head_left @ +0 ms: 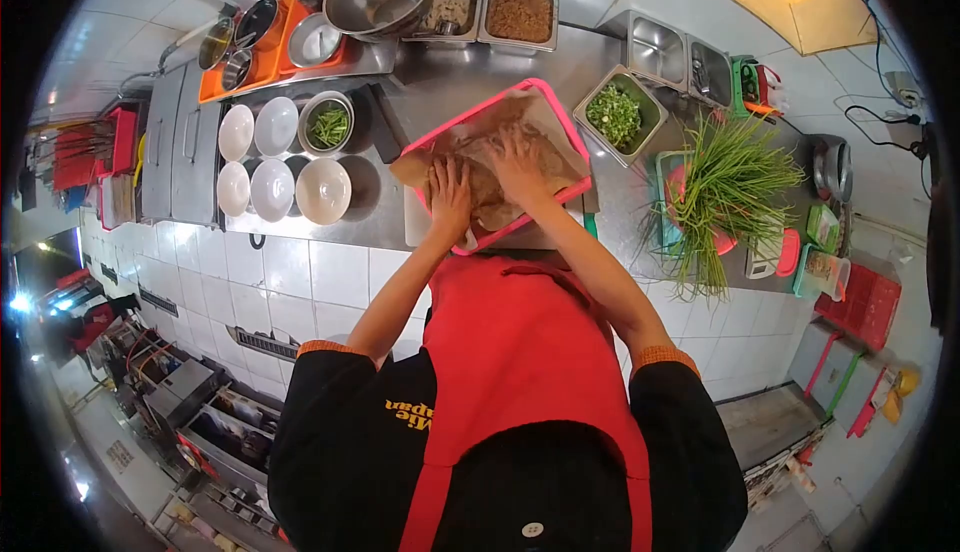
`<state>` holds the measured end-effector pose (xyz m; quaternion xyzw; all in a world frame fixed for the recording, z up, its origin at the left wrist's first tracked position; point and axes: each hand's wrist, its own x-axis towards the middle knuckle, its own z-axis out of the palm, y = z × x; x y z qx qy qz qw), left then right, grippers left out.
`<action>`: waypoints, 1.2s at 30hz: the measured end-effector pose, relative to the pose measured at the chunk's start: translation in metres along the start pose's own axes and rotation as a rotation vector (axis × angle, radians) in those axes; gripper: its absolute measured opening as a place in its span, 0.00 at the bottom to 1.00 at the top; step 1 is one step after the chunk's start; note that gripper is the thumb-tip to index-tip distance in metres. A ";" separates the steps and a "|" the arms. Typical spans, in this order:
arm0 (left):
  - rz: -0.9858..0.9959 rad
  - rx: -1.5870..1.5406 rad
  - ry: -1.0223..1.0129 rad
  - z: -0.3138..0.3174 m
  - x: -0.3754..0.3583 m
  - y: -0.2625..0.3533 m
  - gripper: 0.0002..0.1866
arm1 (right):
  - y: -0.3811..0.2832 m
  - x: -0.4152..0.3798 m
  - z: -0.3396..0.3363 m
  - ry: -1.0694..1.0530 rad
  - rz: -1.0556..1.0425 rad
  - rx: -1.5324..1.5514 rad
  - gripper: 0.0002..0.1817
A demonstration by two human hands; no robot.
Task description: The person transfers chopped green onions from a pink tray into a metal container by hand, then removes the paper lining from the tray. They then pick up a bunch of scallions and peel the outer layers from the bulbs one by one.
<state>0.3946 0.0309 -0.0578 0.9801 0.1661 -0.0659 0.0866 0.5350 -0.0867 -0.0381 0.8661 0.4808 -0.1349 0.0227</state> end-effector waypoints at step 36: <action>-0.078 -0.575 -0.155 -0.011 -0.033 -0.010 0.08 | 0.095 -0.059 -0.038 -0.144 -0.044 0.648 0.19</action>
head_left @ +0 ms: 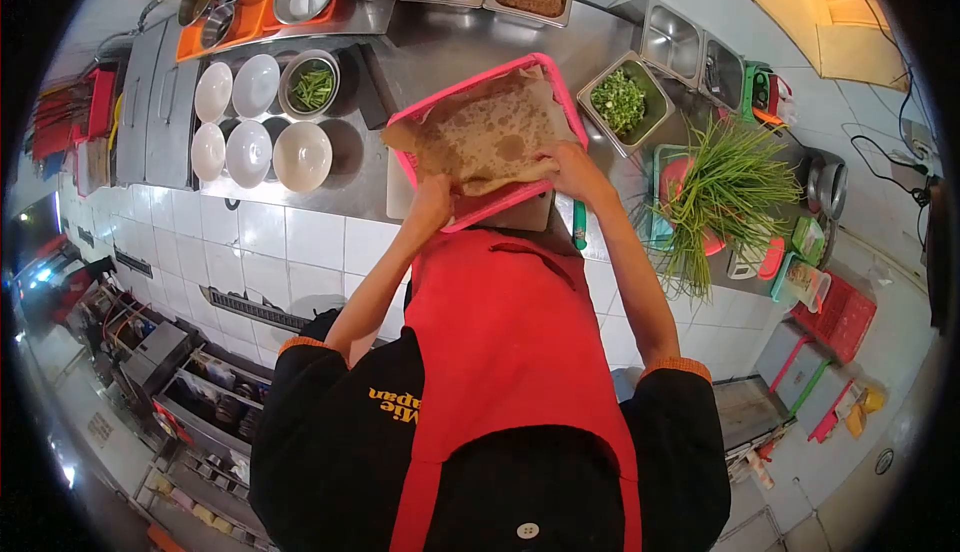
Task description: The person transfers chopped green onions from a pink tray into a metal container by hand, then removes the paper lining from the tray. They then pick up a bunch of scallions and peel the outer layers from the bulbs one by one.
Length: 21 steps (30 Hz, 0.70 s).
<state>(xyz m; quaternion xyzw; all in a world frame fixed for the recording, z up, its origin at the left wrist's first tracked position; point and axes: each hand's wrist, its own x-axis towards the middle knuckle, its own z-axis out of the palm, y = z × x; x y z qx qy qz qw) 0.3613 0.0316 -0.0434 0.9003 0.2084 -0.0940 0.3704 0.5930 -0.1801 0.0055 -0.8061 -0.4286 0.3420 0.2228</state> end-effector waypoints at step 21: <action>0.202 0.407 0.149 -0.001 0.032 0.025 0.33 | -0.032 0.029 -0.001 -0.129 -0.030 -0.245 0.28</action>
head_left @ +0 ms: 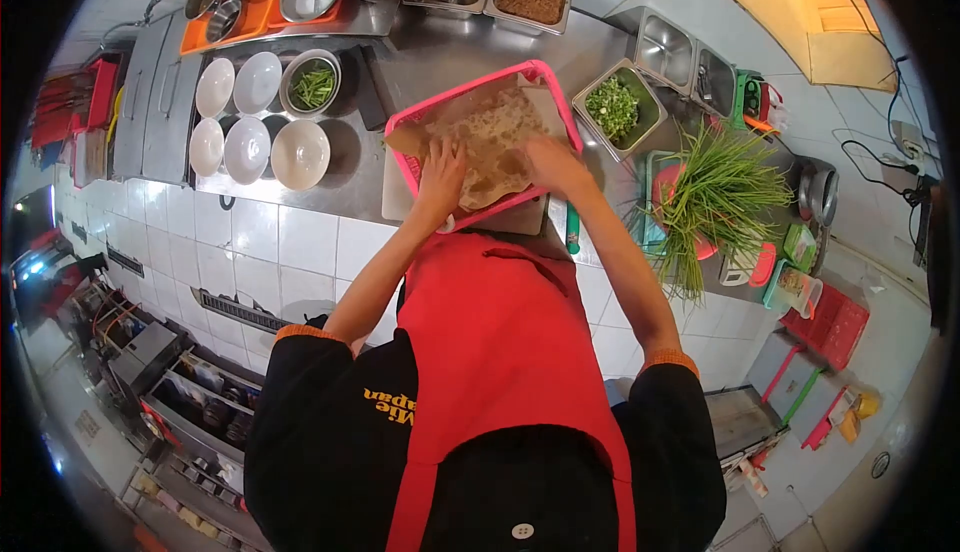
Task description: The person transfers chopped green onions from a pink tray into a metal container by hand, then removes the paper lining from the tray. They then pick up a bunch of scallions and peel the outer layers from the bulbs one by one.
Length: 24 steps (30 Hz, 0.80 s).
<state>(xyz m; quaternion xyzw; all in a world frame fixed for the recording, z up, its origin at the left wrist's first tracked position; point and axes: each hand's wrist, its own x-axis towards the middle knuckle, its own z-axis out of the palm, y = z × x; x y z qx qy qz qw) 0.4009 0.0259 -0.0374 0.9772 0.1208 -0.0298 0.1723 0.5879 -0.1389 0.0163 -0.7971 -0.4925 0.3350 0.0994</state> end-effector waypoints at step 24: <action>-0.114 -0.374 0.137 -0.059 0.003 -0.002 0.16 | 0.074 -0.092 0.008 1.178 0.760 0.469 0.24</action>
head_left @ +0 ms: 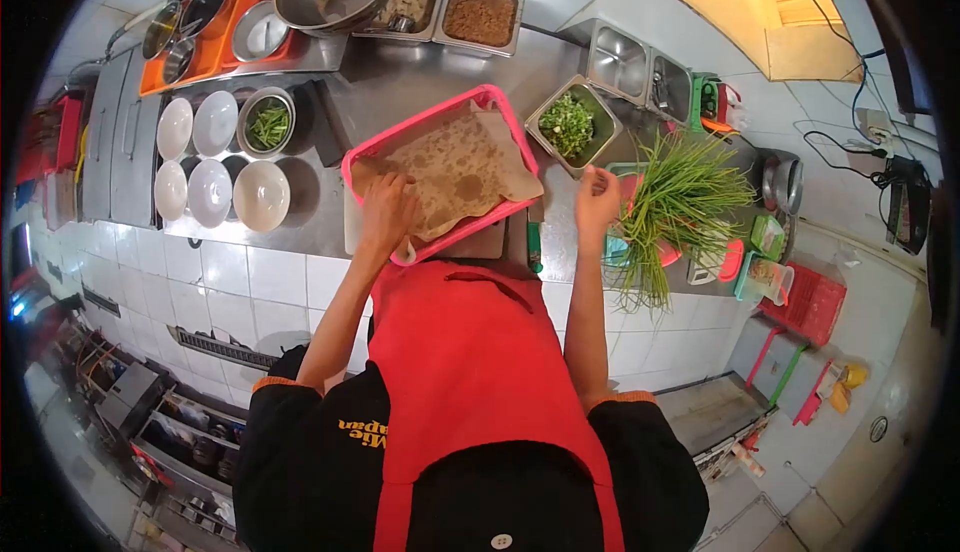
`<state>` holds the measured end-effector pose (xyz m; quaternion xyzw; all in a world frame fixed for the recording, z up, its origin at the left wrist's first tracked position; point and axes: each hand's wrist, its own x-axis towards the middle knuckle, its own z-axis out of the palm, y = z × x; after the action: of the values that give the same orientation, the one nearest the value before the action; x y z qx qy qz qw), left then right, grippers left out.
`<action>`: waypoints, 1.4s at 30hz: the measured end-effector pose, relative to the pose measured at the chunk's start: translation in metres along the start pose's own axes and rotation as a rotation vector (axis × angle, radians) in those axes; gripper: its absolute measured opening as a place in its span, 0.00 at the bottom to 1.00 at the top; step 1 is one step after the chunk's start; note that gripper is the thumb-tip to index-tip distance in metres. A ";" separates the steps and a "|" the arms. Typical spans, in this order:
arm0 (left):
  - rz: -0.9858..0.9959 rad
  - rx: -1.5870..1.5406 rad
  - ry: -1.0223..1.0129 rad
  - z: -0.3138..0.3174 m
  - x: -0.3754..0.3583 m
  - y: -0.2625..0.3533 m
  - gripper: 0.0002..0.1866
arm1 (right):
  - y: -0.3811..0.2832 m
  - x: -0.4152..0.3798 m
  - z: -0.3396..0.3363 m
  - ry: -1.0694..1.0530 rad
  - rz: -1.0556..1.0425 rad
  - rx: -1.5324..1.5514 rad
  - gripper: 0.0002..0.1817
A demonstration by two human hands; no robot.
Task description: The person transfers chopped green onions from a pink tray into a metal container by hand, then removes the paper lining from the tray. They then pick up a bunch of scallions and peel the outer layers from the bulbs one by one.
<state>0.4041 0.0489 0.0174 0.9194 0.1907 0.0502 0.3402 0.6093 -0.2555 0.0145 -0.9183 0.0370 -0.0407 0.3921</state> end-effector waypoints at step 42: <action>-0.033 0.442 -0.017 0.073 0.004 -0.040 0.53 | -0.037 0.120 0.133 -0.542 0.461 1.367 0.15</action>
<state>0.4117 0.0341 -0.0643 0.9688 0.2092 -0.0063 0.1330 0.7441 -0.1463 -0.0452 -0.4190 0.0968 0.2546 0.8661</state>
